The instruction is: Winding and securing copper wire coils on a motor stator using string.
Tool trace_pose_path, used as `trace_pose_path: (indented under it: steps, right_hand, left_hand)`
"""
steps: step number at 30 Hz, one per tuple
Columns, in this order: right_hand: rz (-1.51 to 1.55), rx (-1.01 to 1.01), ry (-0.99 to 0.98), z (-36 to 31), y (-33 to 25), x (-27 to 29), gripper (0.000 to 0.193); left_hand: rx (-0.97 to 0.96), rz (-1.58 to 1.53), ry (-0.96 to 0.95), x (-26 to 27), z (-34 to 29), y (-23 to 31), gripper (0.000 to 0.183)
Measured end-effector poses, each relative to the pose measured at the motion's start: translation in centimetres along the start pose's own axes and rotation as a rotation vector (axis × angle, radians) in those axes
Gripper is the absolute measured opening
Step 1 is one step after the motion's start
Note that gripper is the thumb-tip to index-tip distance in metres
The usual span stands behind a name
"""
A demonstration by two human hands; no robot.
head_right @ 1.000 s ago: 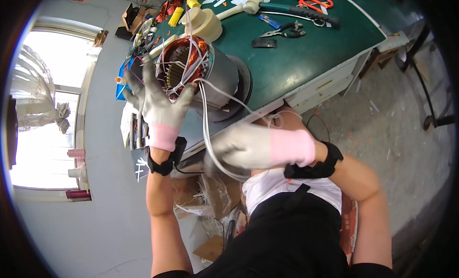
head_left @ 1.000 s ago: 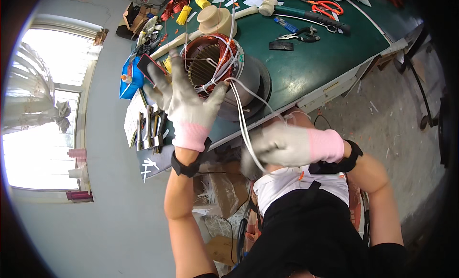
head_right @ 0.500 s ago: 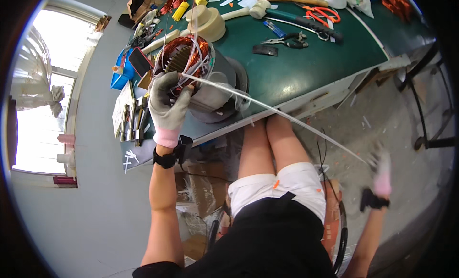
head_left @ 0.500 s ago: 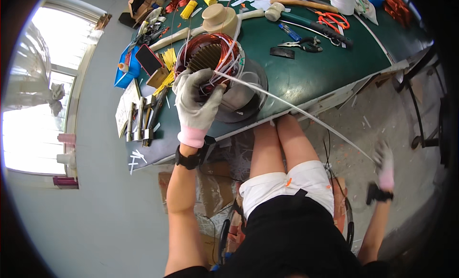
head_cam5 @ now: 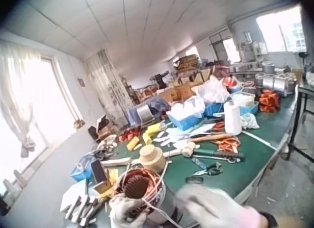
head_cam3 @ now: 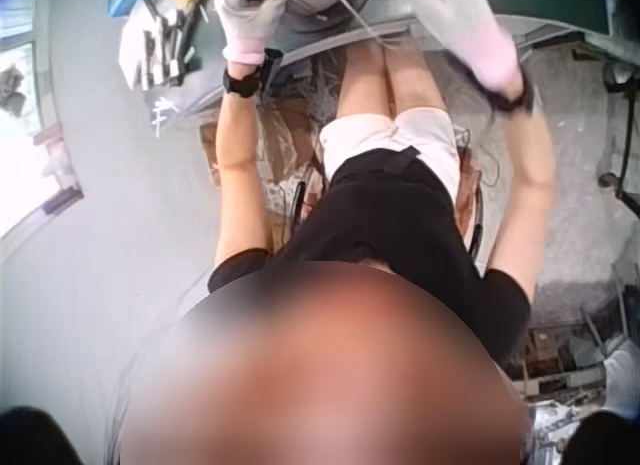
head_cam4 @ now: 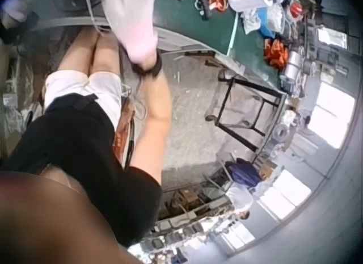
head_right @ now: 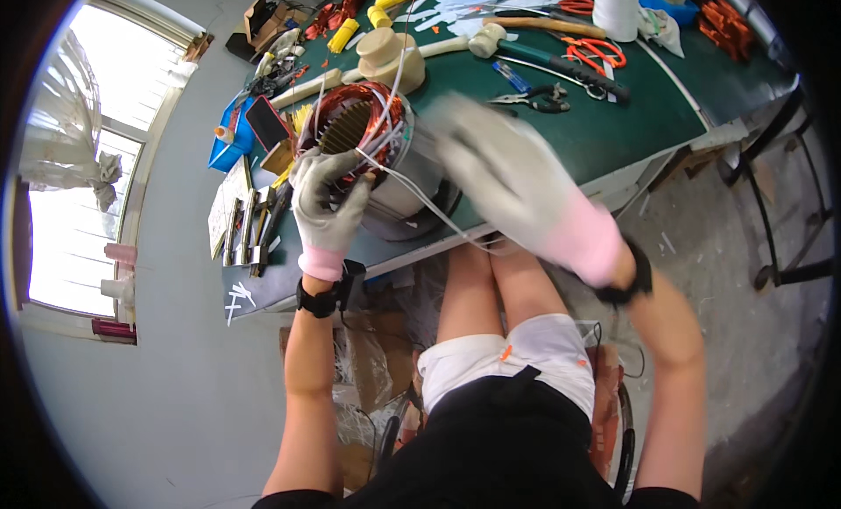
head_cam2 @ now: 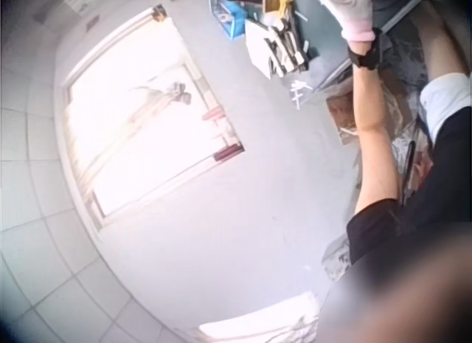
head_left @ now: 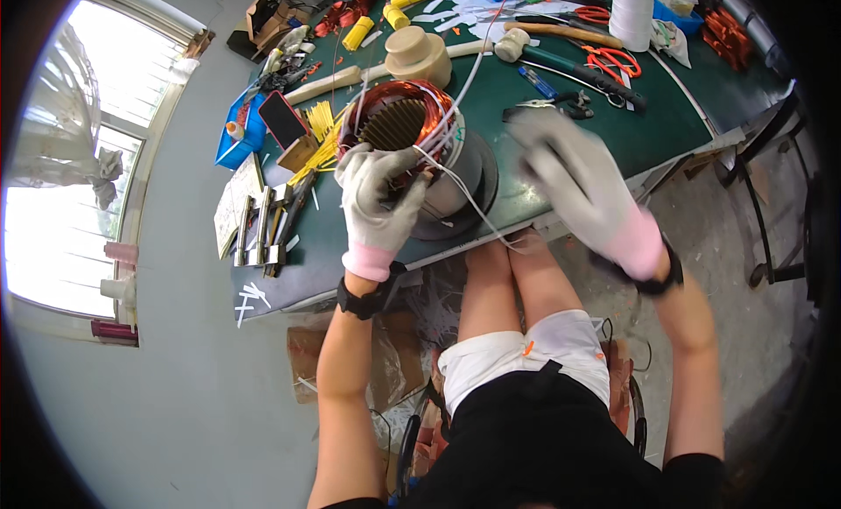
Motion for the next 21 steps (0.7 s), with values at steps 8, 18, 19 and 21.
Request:
trace_pose_path:
  steps: [8, 18, 19, 21]
  right_hand:
    - [-0.604, 0.603, -0.125, 8.3, 3.0, -12.7, 0.019]
    - [0.574, -1.051, 0.785, -21.3, 15.6, 19.6, 0.043]
    - [0.339, -1.109, 0.992, -27.4, 14.3, 23.6, 0.045]
    - [0.089, -1.153, 0.937, -41.8, 10.6, 33.4, 0.054]
  left_hand:
    - [0.026, -0.056, -0.104, 0.0, 0.6, -0.8, 0.020]
    - [-0.083, -0.092, -0.077, 0.2, 0.8, -0.6, 0.024]
    - [-0.059, -0.089, -0.115, 0.2, 0.7, -0.6, 0.024]
    - [-0.090, -0.113, -0.106, -0.1, 1.1, 0.1, 0.024]
Point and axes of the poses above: each hand's wrist, its own z-axis towards the middle knuckle, its own x-axis out of the back of the hand, y = z × x, the point moved 4 cm from there along z, towards the middle knuckle, and after that the axes turned 14 degrees about y, right-handed, at the moved point
